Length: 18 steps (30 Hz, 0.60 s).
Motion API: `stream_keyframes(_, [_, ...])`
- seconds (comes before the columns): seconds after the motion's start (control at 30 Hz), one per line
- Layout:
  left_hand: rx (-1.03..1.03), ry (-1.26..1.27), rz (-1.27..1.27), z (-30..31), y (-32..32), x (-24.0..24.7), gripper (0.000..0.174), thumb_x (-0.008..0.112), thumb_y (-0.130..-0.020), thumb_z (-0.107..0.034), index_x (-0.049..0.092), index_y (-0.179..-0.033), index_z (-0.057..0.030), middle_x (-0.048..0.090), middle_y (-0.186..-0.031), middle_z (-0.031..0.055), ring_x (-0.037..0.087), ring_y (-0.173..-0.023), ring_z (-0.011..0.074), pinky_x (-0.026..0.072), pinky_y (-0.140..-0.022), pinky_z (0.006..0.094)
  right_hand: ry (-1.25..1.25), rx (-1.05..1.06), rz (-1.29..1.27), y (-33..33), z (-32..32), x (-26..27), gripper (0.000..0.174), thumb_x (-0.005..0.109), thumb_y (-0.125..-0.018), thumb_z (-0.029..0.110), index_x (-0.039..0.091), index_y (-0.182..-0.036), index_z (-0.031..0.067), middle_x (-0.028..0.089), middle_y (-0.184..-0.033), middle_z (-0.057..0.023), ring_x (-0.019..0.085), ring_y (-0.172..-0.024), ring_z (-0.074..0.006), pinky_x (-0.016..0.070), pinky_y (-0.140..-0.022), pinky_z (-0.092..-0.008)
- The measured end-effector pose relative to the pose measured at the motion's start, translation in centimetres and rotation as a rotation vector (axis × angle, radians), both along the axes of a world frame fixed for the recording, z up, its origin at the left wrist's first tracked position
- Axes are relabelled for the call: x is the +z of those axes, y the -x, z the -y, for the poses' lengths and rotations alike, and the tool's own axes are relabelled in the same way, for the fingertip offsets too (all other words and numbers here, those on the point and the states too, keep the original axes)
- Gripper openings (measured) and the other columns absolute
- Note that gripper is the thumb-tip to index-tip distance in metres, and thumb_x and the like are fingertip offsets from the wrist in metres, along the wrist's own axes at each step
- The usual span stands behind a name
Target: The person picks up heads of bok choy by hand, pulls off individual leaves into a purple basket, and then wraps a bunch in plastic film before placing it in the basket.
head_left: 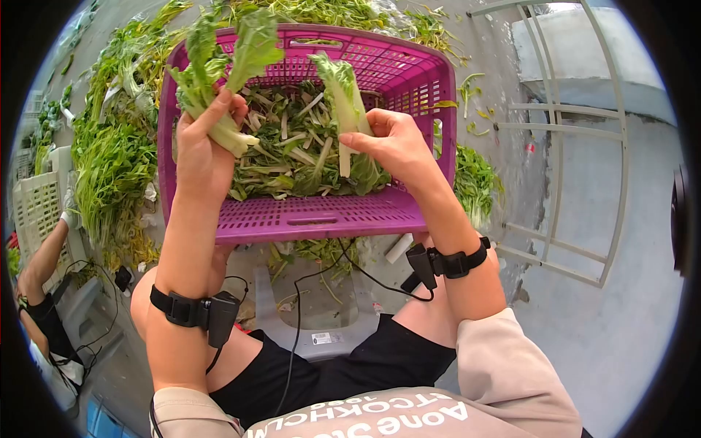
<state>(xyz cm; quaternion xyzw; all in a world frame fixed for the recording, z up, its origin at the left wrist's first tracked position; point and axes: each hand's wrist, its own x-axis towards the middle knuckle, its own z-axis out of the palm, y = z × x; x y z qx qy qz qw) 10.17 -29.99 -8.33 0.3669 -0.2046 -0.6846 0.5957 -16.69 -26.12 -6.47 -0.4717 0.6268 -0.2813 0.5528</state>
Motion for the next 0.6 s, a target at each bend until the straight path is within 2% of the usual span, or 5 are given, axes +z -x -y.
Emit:
stream_keyframes(0.1, [0.019,-0.059,-0.046,-0.2,0.1,0.0,0.023,0.064,-0.094,-0.002,0.056,-0.115,-0.0005,0.063,-0.106,0.0096,0.066,-0.101,0.0208,0.0534,-0.092,0.0344,0.014,-0.039,0.028,0.2,0.1,0.6,0.031,0.08,-0.082,0.018,0.07,-0.101,-0.0044,0.07,-0.086,-0.007,0.062,-0.077,-0.0096,0.0494,-0.069,-0.026])
stream_keyframes(0.13, [-0.037,-0.084,-0.042,-0.4,0.3,0.0,0.025,0.062,-0.094,-0.002,0.055,-0.118,0.0012,0.065,-0.113,0.0153,0.064,-0.111,0.023,0.0518,-0.1,0.0347,-0.018,-0.058,0.067,0.0,0.0,1.2,0.032,0.08,-0.083,0.019,0.07,-0.102,-0.004,0.07,-0.086,-0.0065,0.063,-0.077,-0.0092,0.0493,-0.069,-0.0257])
stream_keyframes(0.3, [-0.238,-0.11,-0.019,-2.1,2.9,1.4,0.038,0.063,-0.092,-0.002,0.051,-0.127,0.003,0.063,-0.124,0.0175,0.06,-0.123,0.0254,0.0482,-0.107,0.0368,-0.114,-0.052,0.156,-0.9,-0.2,2.4,0.034,0.081,-0.083,0.02,0.069,-0.105,-0.0029,0.071,-0.089,-0.0052,0.063,-0.078,-0.0081,0.0496,-0.07,-0.024])
stream_keyframes(0.4, [-0.448,-0.153,-0.079,-2.5,3.3,0.9,0.033,0.066,-0.089,-0.003,0.057,-0.121,-0.0006,0.066,-0.118,0.013,0.064,-0.114,0.0219,0.0492,-0.102,0.0344,-0.136,-0.039,0.206,-1.2,-0.3,2.2,0.034,0.082,-0.082,0.018,0.069,-0.106,-0.003,0.072,-0.091,-0.0058,0.064,-0.079,-0.0081,0.0502,-0.072,-0.0236])
stream_keyframes(0.6, [-0.514,-0.06,0.067,-2.9,3.7,-0.3,0.025,0.067,-0.091,-0.008,0.06,-0.114,-0.0022,0.065,-0.101,0.0041,0.061,-0.09,0.0138,0.0484,-0.084,0.0304,-0.081,-0.028,0.224,-1.5,-0.5,2.2,0.037,0.082,-0.082,0.018,0.068,-0.107,-0.0052,0.072,-0.092,-0.0082,0.065,-0.082,-0.0098,0.0517,-0.074,-0.0254])
